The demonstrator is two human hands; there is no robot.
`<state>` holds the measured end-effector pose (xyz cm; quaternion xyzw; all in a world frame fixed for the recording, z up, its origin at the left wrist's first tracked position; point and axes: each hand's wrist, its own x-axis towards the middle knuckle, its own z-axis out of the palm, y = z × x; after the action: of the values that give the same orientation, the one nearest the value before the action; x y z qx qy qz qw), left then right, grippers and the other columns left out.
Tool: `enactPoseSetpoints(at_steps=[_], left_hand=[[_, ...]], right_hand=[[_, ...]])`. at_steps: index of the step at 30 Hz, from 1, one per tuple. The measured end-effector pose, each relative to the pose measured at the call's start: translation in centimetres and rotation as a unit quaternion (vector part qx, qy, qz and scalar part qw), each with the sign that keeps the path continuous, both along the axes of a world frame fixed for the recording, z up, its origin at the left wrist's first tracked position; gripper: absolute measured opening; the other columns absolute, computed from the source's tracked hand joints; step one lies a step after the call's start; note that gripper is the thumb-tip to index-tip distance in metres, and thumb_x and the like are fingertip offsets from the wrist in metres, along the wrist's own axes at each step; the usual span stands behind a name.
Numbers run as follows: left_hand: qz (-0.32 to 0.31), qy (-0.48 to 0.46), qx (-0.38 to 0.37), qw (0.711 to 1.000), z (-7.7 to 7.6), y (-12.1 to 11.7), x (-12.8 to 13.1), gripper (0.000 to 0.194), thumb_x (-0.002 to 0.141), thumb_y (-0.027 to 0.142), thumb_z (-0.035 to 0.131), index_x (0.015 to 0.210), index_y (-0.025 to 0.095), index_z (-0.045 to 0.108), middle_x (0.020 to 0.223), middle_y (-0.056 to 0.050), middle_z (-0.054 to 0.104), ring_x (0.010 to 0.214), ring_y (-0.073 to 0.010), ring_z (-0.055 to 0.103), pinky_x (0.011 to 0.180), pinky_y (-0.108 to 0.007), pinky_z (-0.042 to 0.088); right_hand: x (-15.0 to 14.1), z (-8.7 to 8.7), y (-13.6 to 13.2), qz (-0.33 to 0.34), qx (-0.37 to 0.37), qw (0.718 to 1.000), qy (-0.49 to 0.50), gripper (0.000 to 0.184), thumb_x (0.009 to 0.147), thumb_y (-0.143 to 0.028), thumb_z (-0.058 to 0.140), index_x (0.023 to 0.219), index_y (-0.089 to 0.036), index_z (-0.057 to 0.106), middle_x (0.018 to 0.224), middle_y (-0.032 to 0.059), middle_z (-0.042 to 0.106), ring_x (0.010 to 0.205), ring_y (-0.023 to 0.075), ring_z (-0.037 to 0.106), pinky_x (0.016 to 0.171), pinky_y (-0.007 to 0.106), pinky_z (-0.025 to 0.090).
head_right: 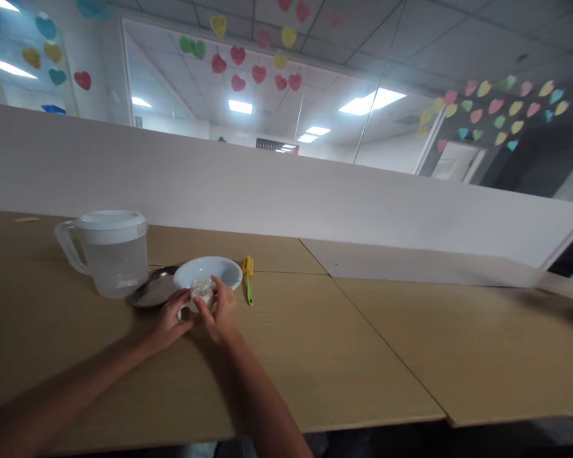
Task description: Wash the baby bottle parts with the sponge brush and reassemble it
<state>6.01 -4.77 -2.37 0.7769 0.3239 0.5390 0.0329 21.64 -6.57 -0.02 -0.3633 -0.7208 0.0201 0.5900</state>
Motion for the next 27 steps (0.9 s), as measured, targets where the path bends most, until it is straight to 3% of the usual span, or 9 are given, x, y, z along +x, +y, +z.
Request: enactPoseSetpoints(at_steps=[20,27], left_hand=[[-0.021,-0.008,-0.008,1.0,-0.34,-0.2,0.04,0.047,0.073,0.037,0.071,0.116,0.019,0.061,0.112,-0.011,0.066,0.107,-0.028,0.06,0.09,-0.044,0.052],[-0.018,-0.016,-0.007,1.0,0.03,-0.41,0.17,0.044,0.073,0.037,0.071,0.112,0.017,0.063,0.109,-0.011,0.067,0.103,-0.0277,0.061,0.09,-0.044,0.052]], right_hand=[[0.31,0.06,0.3,-0.011,-0.012,1.0,0.008,0.049,0.087,-0.048,0.056,0.127,-0.02,0.052,0.095,0.0109,0.065,0.087,0.0252,0.063,0.077,0.047,0.056],[0.26,-0.3,0.67,-0.004,-0.006,1.0,-0.002,0.051,0.09,-0.046,0.052,0.132,-0.018,0.046,0.111,0.0155,0.062,0.098,0.0272,0.062,0.082,0.048,0.055]])
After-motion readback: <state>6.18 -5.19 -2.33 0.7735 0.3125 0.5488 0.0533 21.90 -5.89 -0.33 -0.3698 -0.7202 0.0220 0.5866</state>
